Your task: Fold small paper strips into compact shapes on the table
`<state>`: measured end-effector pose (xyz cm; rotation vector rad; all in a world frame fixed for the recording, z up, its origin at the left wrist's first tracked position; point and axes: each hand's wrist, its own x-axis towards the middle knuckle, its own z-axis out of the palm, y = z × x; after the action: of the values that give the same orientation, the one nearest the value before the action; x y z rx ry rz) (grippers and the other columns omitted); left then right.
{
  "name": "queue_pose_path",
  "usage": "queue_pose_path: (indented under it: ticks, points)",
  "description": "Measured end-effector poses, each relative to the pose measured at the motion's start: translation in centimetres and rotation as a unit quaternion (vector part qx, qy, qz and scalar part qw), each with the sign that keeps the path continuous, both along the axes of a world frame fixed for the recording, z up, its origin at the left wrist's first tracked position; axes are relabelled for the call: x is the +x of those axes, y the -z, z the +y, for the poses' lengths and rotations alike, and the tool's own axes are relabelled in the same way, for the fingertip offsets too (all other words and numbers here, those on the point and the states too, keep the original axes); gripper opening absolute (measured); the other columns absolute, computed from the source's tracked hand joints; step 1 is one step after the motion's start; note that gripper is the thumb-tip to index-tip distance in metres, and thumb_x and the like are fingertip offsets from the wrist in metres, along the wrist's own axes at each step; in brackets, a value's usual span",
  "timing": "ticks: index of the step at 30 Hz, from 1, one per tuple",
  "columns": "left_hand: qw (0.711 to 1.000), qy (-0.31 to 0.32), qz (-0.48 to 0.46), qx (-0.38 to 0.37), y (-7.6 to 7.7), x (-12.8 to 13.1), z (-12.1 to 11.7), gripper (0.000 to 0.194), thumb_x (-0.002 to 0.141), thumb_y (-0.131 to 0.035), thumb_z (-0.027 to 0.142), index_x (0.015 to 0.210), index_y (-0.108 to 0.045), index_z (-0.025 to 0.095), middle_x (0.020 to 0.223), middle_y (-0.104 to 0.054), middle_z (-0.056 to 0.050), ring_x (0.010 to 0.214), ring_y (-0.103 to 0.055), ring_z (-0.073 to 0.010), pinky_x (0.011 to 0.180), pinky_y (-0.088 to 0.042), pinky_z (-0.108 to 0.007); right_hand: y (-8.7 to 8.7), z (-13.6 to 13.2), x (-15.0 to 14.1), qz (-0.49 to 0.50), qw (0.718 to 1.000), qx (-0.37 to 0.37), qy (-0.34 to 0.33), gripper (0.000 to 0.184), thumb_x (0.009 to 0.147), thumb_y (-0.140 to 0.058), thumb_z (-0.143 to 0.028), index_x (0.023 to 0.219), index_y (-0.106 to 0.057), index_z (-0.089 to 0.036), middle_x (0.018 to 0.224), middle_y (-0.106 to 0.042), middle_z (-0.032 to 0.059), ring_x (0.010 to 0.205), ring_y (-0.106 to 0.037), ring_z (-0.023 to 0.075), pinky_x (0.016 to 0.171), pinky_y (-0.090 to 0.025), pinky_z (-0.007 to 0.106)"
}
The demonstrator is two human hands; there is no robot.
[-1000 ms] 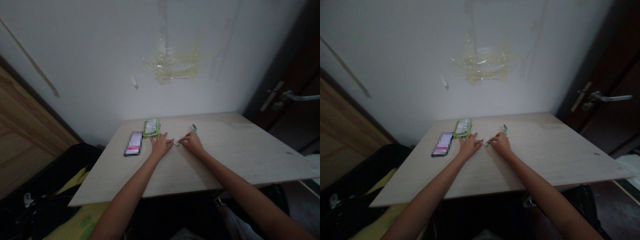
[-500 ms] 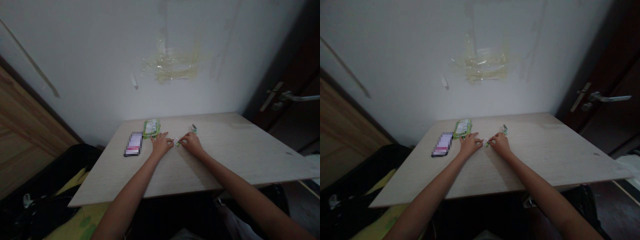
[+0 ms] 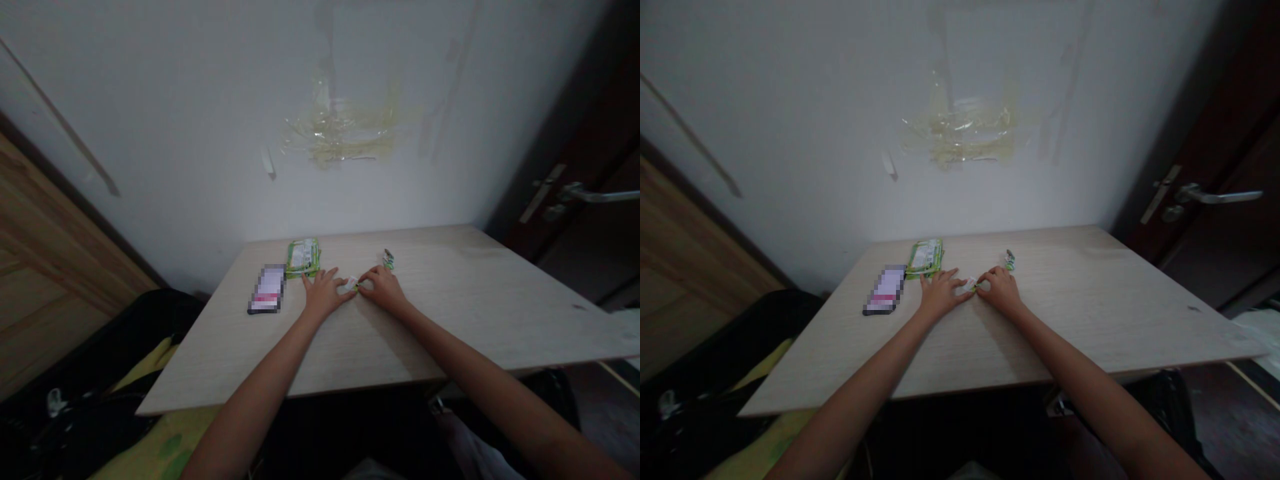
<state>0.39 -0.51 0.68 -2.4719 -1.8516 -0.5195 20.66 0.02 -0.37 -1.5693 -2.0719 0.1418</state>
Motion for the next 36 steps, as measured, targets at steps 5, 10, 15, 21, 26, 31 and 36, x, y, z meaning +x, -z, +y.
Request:
queue_pose_path:
  ticks: [5,10,15,21,26,31,36]
  points:
    - [1.000,-0.005,-0.017,-0.015,0.3,-0.1,0.1,0.051,0.079,-0.054,0.076,0.117,-0.070,0.045,0.151,-0.049,0.003,0.138,-0.037,-0.0377,0.115,-0.003,-0.071,0.0,-0.3,-0.1,0.005,1.000,0.009,-0.001,0.024,0.083,-0.071,-0.037,0.104,-0.072,-0.026,0.114,-0.061,0.0081,0.112,-0.055,0.0246,0.097,-0.041,0.039]
    - [0.999,0.007,-0.031,-0.010,0.6,-0.3,0.2,0.048,0.081,-0.053,0.074,0.116,-0.070,0.046,0.149,-0.051,0.003,0.136,-0.040,-0.0367,0.112,-0.003,-0.076,1.0,0.5,0.5,0.034,0.999,0.015,-0.038,0.022,0.084,-0.070,-0.033,0.104,-0.073,-0.026,0.111,-0.062,0.0080,0.108,-0.056,0.0231,0.098,-0.042,0.040]
    - [0.999,0.015,-0.029,0.001,0.6,-0.4,0.2,0.043,0.085,-0.053,0.069,0.116,-0.070,0.045,0.148,-0.052,0.001,0.136,-0.040,-0.0345,0.113,-0.001,-0.074,2.3,2.1,1.6,0.142,0.980,0.054,-0.127,0.016,0.087,-0.065,-0.030,0.094,-0.078,-0.022,0.101,-0.064,0.0085,0.102,-0.060,0.0218,0.099,-0.045,0.039]
    - [0.999,0.014,-0.049,-0.009,0.5,-0.4,0.3,0.034,0.088,-0.056,0.060,0.114,-0.071,0.044,0.145,-0.054,0.000,0.135,-0.042,-0.0323,0.114,-0.004,-0.072,3.1,2.5,2.0,0.161,0.970,0.052,-0.174,0.015,0.083,-0.071,-0.037,0.088,-0.081,-0.026,0.107,-0.065,0.0097,0.106,-0.060,0.0249,0.098,-0.046,0.043]
    - [0.997,-0.012,-0.080,-0.020,0.3,-0.1,0.6,0.029,0.093,-0.052,0.053,0.104,-0.076,0.040,0.142,-0.057,0.000,0.133,-0.044,-0.0306,0.115,-0.009,-0.069,3.0,2.4,1.9,0.134,0.976,0.039,-0.165,0.015,0.082,-0.073,-0.038,0.086,-0.081,-0.027,0.106,-0.066,0.0099,0.102,-0.061,0.0255,0.097,-0.046,0.043]
    - [0.995,-0.007,-0.094,-0.028,0.0,0.1,0.5,0.025,0.090,-0.058,0.052,0.105,-0.073,0.040,0.142,-0.057,0.000,0.133,-0.043,-0.0312,0.111,-0.009,-0.075,2.5,2.3,1.8,0.110,0.981,0.015,-0.159,0.015,0.083,-0.072,-0.038,0.089,-0.081,-0.027,0.113,-0.066,0.0094,0.107,-0.060,0.0246,0.100,-0.044,0.041]
    - [0.994,-0.019,-0.098,-0.045,-0.1,0.2,0.5,0.029,0.089,-0.058,0.053,0.113,-0.071,0.042,0.145,-0.054,0.000,0.136,-0.040,-0.0323,0.111,-0.009,-0.074,1.8,2.0,1.6,0.075,0.986,-0.011,-0.150,0.014,0.084,-0.072,-0.036,0.091,-0.081,-0.029,0.120,-0.065,0.0079,0.112,-0.058,0.0244,0.103,-0.043,0.040]
